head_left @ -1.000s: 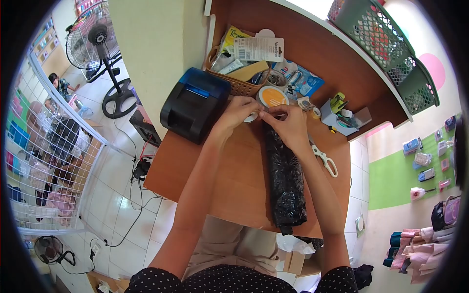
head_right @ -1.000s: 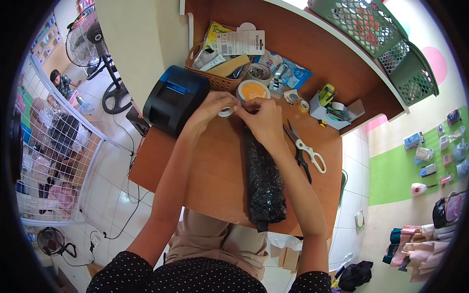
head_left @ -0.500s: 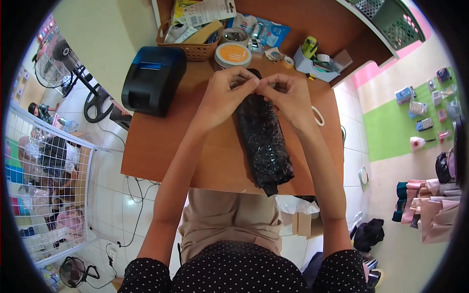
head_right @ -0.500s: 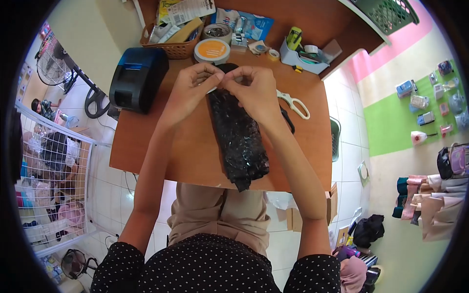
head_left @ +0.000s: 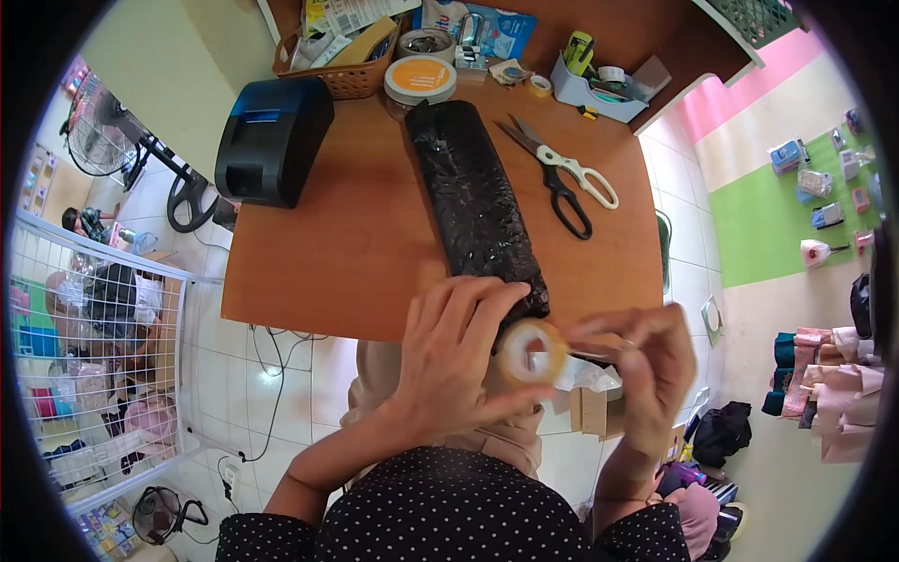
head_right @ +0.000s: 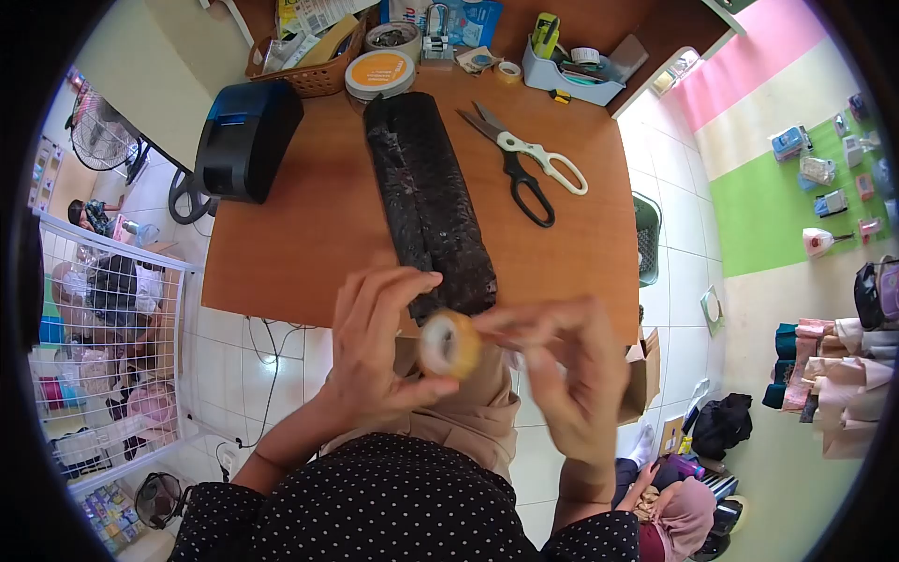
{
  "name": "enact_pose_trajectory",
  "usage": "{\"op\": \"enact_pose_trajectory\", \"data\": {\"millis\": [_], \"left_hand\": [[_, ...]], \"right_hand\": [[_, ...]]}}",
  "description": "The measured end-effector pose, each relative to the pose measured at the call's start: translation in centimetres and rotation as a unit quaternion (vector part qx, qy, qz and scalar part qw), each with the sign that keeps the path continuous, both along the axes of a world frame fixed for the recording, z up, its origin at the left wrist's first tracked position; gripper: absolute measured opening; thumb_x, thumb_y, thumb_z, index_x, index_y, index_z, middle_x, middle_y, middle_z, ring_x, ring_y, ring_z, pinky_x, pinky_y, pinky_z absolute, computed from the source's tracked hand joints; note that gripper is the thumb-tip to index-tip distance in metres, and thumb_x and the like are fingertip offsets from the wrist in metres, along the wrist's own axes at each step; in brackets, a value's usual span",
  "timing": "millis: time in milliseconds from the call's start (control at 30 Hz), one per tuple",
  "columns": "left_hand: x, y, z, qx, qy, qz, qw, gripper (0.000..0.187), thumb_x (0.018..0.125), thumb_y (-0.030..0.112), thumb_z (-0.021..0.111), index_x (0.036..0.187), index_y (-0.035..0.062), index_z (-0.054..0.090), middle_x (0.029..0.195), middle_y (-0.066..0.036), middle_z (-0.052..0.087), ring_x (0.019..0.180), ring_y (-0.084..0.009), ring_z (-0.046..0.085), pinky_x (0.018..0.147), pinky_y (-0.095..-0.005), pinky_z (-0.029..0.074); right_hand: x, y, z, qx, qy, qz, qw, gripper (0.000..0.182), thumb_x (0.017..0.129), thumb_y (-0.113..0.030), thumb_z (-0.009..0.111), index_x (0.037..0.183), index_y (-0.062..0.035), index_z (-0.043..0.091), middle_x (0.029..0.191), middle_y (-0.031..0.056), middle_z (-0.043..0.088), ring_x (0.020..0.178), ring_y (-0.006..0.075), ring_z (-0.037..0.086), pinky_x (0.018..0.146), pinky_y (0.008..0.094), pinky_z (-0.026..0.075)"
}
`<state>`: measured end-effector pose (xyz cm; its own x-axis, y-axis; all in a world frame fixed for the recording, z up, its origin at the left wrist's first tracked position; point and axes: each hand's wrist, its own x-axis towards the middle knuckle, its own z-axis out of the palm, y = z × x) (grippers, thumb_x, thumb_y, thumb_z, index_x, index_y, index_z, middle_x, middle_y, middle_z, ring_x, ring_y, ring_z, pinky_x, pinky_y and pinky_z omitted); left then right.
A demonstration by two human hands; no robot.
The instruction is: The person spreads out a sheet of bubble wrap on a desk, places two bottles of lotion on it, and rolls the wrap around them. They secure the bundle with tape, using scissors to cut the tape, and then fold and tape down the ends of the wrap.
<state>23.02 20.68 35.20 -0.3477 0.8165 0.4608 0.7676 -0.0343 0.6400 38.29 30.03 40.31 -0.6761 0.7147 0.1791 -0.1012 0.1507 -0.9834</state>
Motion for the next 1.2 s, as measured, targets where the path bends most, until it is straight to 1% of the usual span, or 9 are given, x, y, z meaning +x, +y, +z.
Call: {"op": "enact_pose_trajectory", "data": {"millis": [67,167,200,333,500,733,800,1033,1200], "left_hand": [[-0.1,-0.4,-0.9,0.027,0.005,-0.084,0.996,0.072,0.066,0.048,0.069,0.122,0.0075,0.049,0.124,-0.009,0.045,0.119,-0.027,0.041,0.093,-0.041,0.033],[-1.5,0.3,-3.8,-0.013,0.142,-0.123,0.982,0.068,0.068,0.042,0.068,0.123,0.0072,0.049,0.125,-0.008,0.045,0.121,-0.0258,0.04,0.096,-0.0428,0.032],[-1.6,0.8,-3.9,-0.025,0.138,-0.115,0.983,0.053,0.068,0.029,0.07,0.114,0.0078,0.056,0.125,-0.007,0.046,0.119,-0.0244,0.041,0.097,-0.0435,0.033],[-2.7,2.2,-6.3,-0.003,0.188,-0.127,0.974,0.036,0.069,0.024,0.073,0.101,0.0095,0.064,0.111,-0.007,0.057,0.106,-0.0248,0.051,0.086,-0.0403,0.042],[-3.0,3.0,-6.8,0.082,0.014,-0.019,0.996,0.026,0.07,0.011,0.072,0.093,0.0041,0.062,0.069,-0.004,0.06,0.064,-0.0181,0.058,0.055,-0.0279,0.044],[-2.4,3.6,-4.9,-0.023,-0.154,0.05,0.987,0.024,0.076,0.017,0.068,0.09,0.005,0.052,0.075,-0.008,0.059,0.063,-0.0264,0.058,0.055,-0.0342,0.044],[-2.4,4.3,-5.1,0.103,-0.11,0.079,0.985,0.022,0.077,0.018,0.067,0.085,0.0055,0.052,0.082,-0.007,0.057,0.064,-0.0262,0.058,0.054,-0.0346,0.045],[-3.7,3.6,-5.9,-0.009,-0.059,-0.1,0.993,0.022,0.075,0.018,0.067,0.089,0.0043,0.057,0.096,-0.006,0.053,0.082,-0.025,0.057,0.06,-0.0345,0.046],[-3.6,2.9,-5.8,-0.03,0.089,-0.086,0.992,0.028,0.067,0.014,0.072,0.092,0.0057,0.062,0.112,-0.008,0.053,0.108,-0.0271,0.049,0.086,-0.0386,0.044]], "right_hand": [[1.6,-0.6,0.4,0.013,0.021,-0.052,0.998,0.007,0.089,-0.007,0.041,0.087,-0.0014,0.038,0.091,0.026,0.06,0.086,0.0263,0.062,0.079,0.0357,0.051],[4.3,0.0,0.6,0.031,-0.034,-0.035,0.998,0.009,0.09,-0.009,0.042,0.087,-0.0015,0.038,0.088,0.0256,0.061,0.086,0.0258,0.062,0.08,0.0359,0.049],[5.0,0.5,0.1,0.037,-0.03,-0.012,0.999,0.01,0.09,-0.01,0.042,0.088,-0.0015,0.038,0.086,0.0244,0.061,0.086,0.0254,0.062,0.079,0.0345,0.049],[5.7,1.6,-2.1,0.009,-0.037,0.033,0.999,0.007,0.091,-0.007,0.04,0.09,-0.0016,0.036,0.085,0.022,0.062,0.085,0.0244,0.062,0.078,0.0331,0.049],[3.9,2.2,-4.8,-0.096,-0.015,0.069,0.993,0.004,0.092,-0.005,0.039,0.09,-0.0025,0.037,0.089,0.0178,0.059,0.085,0.0229,0.062,0.076,0.0311,0.05],[-2.6,3.6,-9.5,-0.111,0.072,0.105,0.986,0.007,0.094,-0.008,0.04,0.093,-0.0018,0.04,0.105,0.0147,0.049,0.09,0.0246,0.063,0.076,0.0301,0.05],[-3.4,4.2,-10.1,-0.139,0.093,0.105,0.98,0.007,0.094,-0.009,0.04,0.093,-0.0015,0.04,0.103,0.0144,0.049,0.09,0.0261,0.063,0.076,0.0309,0.05],[-3.6,5.6,-10.2,-0.221,0.087,0.11,0.965,0.01,0.095,-0.011,0.04,0.092,-0.0016,0.041,0.098,0.0132,0.051,0.091,0.0304,0.062,0.074,0.0315,0.052],[-3.6,5.9,-10.3,-0.211,0.077,0.108,0.968,0.01,0.095,-0.011,0.04,0.092,-0.002,0.043,0.097,0.0125,0.052,0.09,0.0304,0.063,0.075,0.0318,0.051]]}}
